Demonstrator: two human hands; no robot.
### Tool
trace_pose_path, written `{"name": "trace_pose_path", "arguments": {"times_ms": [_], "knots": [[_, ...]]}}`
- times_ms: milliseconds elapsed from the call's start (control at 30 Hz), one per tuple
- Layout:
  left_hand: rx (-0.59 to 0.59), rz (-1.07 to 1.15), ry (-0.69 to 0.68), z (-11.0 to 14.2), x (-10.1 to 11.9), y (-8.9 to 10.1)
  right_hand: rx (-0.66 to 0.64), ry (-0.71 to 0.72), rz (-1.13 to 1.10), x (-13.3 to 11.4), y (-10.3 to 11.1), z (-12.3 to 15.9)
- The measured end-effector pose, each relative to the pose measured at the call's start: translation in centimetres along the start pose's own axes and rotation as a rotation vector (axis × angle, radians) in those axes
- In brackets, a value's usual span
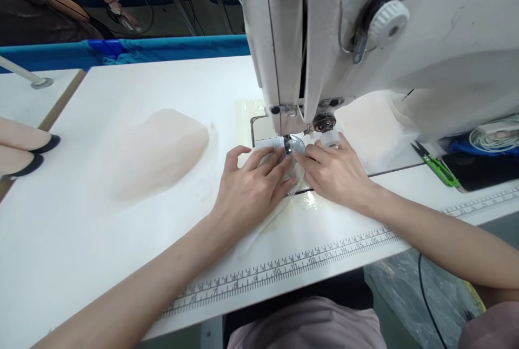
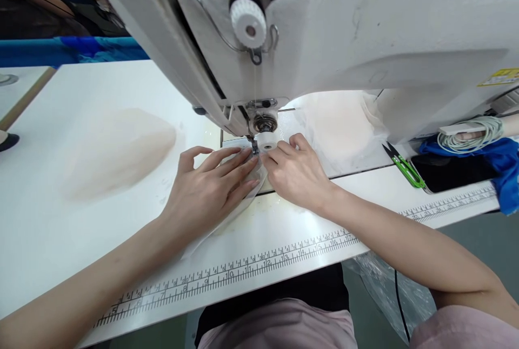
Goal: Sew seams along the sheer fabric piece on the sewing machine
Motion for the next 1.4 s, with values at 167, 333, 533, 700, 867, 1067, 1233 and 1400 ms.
{"name": "trace_pose_path", "arguments": {"times_ms": [167, 333, 533, 700, 867, 1067, 1233, 1400], "knots": [[0.002, 0.007, -0.006, 0.1, 0.2, 0.7, 0.076, 0.039, -0.007, 0.2, 0.6, 0.0], [-0.218, 0.182, 0.008, 0.7, 1.1, 3.2, 0.144, 0.213, -0.142, 0.3, 1.4, 0.2], [-0.279, 0.087, 0.125, 0.2, 0.5, 2.1, 0.204, 0.052, -0.471, 1.4, 0.9, 0.3], [-0.168, 0.449, 0.402, -1.4, -2.0, 0.8, 0.339, -0.187, -0.563, 2.1, 0.8, 0.1], [-0.199, 0.555, 0.289, -2.4, -2.8, 1.0, 0.269, -0.281, -0.549, 2.1, 0.4, -0.2], [-0.226, 0.507, 0.26, -2.3, -3.1, 0.4, 0.285, -0.251, -0.488, 1.9, 0.2, -0.2], [-0.259, 0.51, 0.226, -2.4, -3.3, 0.5, 0.304, -0.199, -0.455, 1.8, 0.3, -0.1], [-0.264, 0.378, 0.074, -1.9, -3.2, 0.8, 0.159, -0.194, -0.474, 1.7, 0.5, 0.1]]}}
Point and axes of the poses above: each hand's wrist, its own z-axis away from the middle knuckle, its own y-axis out of the back of the hand, x = y × z, the point moved 3 cm from there along -z, towards the middle knuckle
